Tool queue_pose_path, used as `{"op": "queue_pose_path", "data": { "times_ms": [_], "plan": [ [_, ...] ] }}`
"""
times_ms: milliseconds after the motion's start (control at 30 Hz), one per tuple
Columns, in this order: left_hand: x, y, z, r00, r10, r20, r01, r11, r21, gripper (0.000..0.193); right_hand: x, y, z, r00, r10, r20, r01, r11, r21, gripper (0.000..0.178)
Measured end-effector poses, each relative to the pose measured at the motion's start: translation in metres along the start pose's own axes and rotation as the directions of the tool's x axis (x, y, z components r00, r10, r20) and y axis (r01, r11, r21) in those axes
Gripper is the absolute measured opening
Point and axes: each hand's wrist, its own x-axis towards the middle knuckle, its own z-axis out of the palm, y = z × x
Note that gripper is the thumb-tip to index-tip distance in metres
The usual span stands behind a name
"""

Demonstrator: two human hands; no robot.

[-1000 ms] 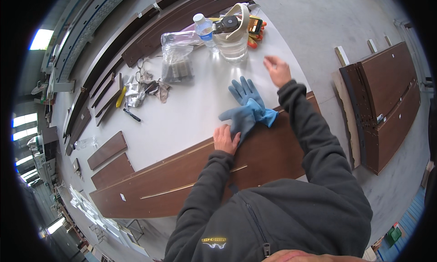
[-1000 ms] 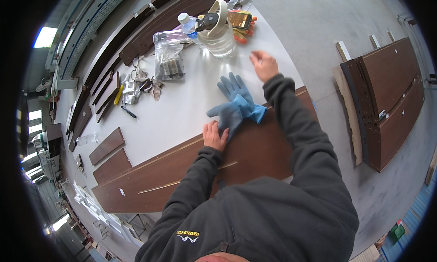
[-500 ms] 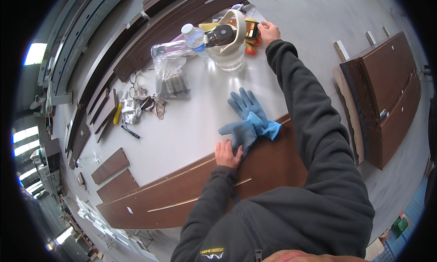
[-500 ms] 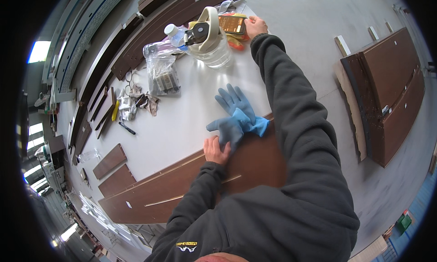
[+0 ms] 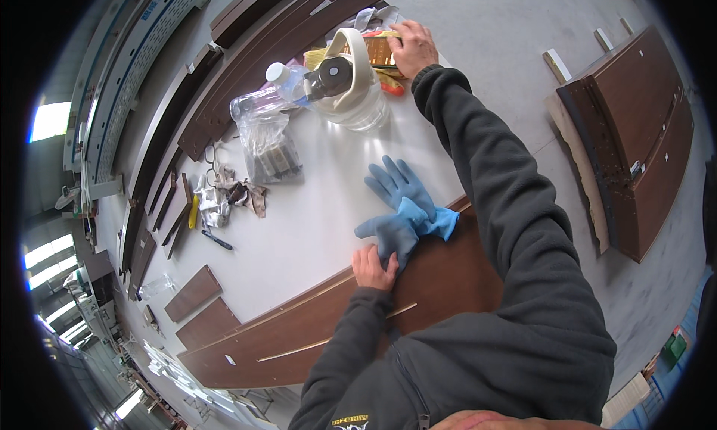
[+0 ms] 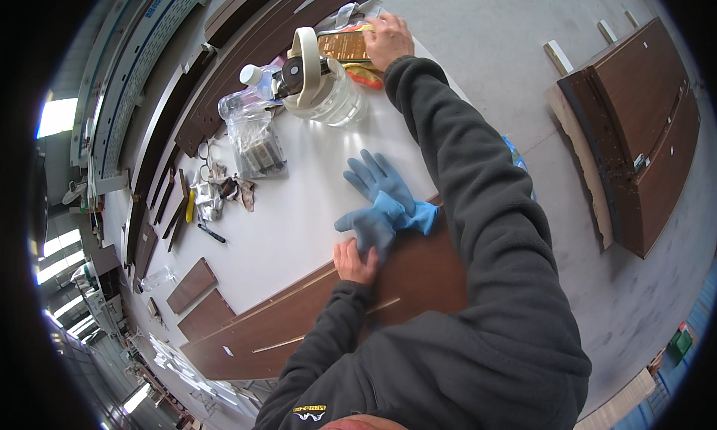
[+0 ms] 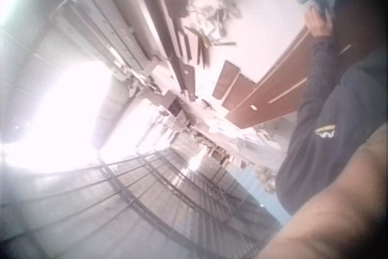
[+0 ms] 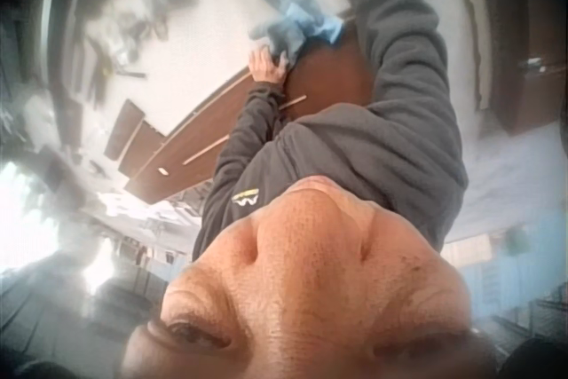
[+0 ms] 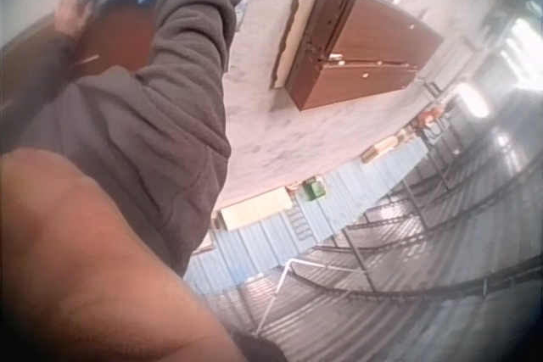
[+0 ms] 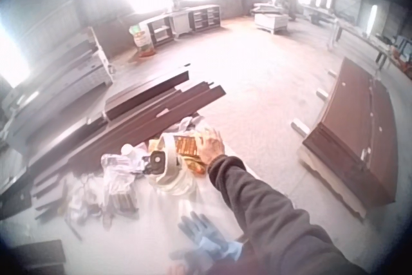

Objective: The person puts on blue gloves, picks up a water bottle and a roll of tape, then handles several brown wooden panels and thin strips. They place the strips onto the panels and stack the panels on the floor.

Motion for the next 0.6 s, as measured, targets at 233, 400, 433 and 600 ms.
{"op": "queue_pose_path", "data": {
  "times_ms": [233, 400, 433, 600],
  "plan": [
    [0.001, 0.001, -0.001, 1.0, 0.003, 0.006, -0.003, 1.0, 0.002, 0.046, 0.009, -0.01, 0.02, 0.984, -0.179, 0.023, 0.178, 0.984, 0.028, 0.031],
    [0.0, 0.002, -0.001, 1.0, 0.003, -0.002, -0.003, 1.0, 0.019, 0.047, 0.017, 0.025, 0.01, 0.98, 0.191, 0.048, -0.195, 0.972, 0.131, 0.03],
    [0.0, 0.002, -0.001, 1.0, -0.003, -0.002, 0.003, 1.0, 0.021, 0.048, 0.018, 0.032, 0.007, 0.962, 0.249, 0.109, -0.268, 0.94, 0.212, 0.03],
    [0.001, 0.003, -0.001, 1.0, -0.01, -0.002, 0.011, 1.0, 0.025, 0.047, 0.017, 0.049, 0.007, 0.833, 0.354, 0.426, -0.547, 0.643, 0.535, 0.031]
  ]
}}
